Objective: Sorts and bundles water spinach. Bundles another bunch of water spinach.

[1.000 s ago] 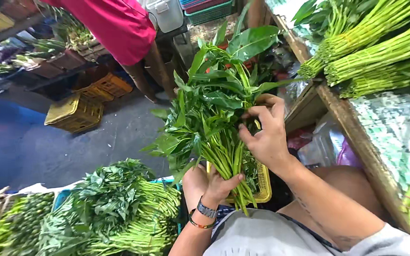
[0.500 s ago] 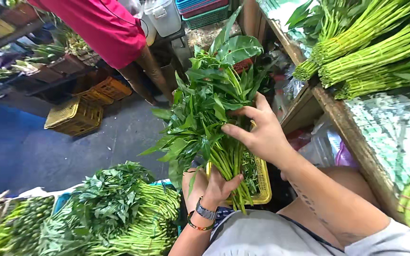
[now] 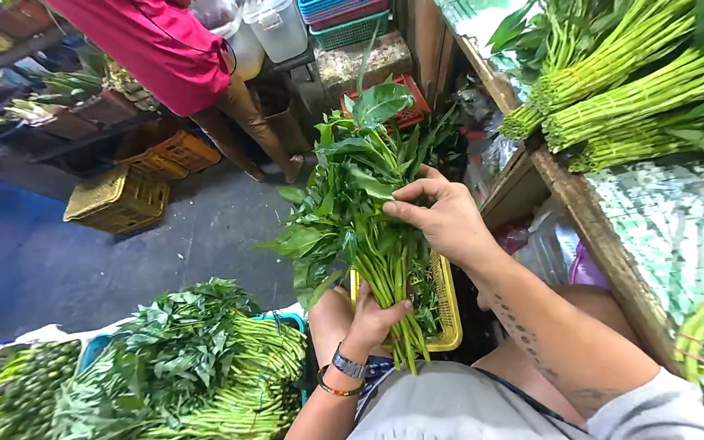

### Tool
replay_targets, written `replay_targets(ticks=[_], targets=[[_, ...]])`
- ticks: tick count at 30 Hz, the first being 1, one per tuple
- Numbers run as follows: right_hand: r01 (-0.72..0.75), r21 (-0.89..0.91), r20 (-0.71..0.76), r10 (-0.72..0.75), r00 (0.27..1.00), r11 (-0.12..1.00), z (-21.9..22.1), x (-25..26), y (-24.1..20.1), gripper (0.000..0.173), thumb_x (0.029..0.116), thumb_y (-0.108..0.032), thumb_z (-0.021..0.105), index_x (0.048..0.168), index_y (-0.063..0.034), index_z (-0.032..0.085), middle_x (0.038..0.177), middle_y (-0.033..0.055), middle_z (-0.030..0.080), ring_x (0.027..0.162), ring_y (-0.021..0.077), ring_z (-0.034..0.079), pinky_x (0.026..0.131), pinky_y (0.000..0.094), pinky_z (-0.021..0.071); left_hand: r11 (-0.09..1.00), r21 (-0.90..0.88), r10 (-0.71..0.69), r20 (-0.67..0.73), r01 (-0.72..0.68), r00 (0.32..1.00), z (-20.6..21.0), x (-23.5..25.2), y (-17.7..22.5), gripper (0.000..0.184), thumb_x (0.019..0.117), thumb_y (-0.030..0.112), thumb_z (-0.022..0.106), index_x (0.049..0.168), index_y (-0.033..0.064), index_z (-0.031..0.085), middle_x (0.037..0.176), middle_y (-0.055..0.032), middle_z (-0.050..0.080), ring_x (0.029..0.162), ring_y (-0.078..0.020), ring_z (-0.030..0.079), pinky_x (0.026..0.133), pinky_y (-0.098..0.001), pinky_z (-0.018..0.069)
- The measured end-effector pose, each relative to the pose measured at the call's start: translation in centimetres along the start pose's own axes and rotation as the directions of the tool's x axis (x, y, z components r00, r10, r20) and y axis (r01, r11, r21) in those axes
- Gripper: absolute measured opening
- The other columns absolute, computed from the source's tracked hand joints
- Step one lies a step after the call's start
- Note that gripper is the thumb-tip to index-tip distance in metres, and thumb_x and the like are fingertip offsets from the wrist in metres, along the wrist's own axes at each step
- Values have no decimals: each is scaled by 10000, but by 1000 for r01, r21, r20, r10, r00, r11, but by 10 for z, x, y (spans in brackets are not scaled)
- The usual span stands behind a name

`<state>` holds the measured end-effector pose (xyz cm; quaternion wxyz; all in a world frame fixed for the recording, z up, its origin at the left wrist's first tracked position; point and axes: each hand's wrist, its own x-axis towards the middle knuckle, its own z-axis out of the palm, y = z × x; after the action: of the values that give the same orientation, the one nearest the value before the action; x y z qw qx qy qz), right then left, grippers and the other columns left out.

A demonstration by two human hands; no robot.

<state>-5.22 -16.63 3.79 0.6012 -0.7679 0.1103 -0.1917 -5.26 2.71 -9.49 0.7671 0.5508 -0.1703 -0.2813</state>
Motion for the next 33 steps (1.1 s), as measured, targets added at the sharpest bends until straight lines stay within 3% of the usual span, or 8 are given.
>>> replay_targets(ticks=[8, 17, 23, 25, 26, 28, 29, 33], targets=[[-62, 92, -27, 65, 998, 994, -7, 12, 5, 112, 847, -294, 837, 861, -194, 788, 1214, 60, 668, 1127, 147, 633, 888, 327, 579, 999, 49, -1, -11, 1, 1000, -3, 0, 2, 727, 759, 87, 815, 1341, -84, 413, 986, -153, 704, 825, -227, 721, 761, -387, 634], [108, 254, -254, -41, 966, 961, -33, 21, 2, 128, 898, -259, 788, 917, -137, 755, 1487, 58, 566, 1425, 165, 471, 1108, 347, 481, 993, 120, -7, -30, 10, 1000, -8, 0, 2, 750, 767, 94, 795, 1362, -100, 383, 1013, -150, 697, 865, -228, 717, 794, -383, 630], [358, -233, -384, -424, 820, 904, -45, -17, 53, 263, 975, -294, 692, 832, -90, 606, 1450, 108, 535, 1352, 255, 526, 1086, 442, 509, 995, 78, -63, -94, 70, 994, -20, 3, 2, 620, 764, 152, 811, 1258, -68, 507, 967, -142, 697, 818, -227, 702, 753, -382, 618], [143, -425, -177, -236, 955, 894, -37, -38, 93, 330, 948, -322, 719, 794, -42, 641, 1320, 141, 611, 1180, 246, 619, 979, 436, 551, 994, 69, -74, -98, 81, 992, -22, 5, 6, 575, 773, 159, 803, 1232, -61, 537, 960, -137, 697, 815, -224, 699, 755, -380, 616], [8, -564, 21, 5, 1000, 826, -38, -44, 108, 313, 959, -321, 710, 981, -9, 725, 1329, 184, 621, 1151, 315, 644, 983, 514, 546, 995, 66, -73, -104, 80, 992, -22, 6, 9, 558, 775, 151, 796, 1225, -61, 544, 961, -136, 699, 814, -224, 699, 753, -377, 615], [-131, -783, 295, 548, 783, 608, -36, -47, 122, 677, 950, -206, 719, 1557, -117, 431, 1516, 248, 468, 1278, 477, 557, 1042, 665, 465, 994, 75, -71, -131, 82, 989, -19, 7, 13, 565, 769, 118, 781, 1239, -64, 524, 969, -130, 702, 812, -212, 700, 753, -362, 616], [-133, -837, 325, 677, 660, 531, -33, -48, 124, 850, 943, -189, 734, 1643, -171, 252, 1551, 254, 426, 1288, 502, 545, 1025, 684, 466, 992, 92, -67, -151, 82, 986, -17, 6, 15, 594, 764, 103, 775, 1263, -65, 499, 976, -130, 699, 824, -210, 702, 759, -360, 616], [-234, -537, 461, 515, 723, 810, -31, -50, 106, 720, 950, -423, 717, 1547, -126, 447, 1521, 147, 510, 1366, 316, 527, 1131, 530, 436, 941, 321, -41, -212, 109, 976, -14, 6, 18, 707, 780, 109, 766, 1366, -82, 419, 1063, -117, 703, 956, -169, 713, 881, -336, 610]])
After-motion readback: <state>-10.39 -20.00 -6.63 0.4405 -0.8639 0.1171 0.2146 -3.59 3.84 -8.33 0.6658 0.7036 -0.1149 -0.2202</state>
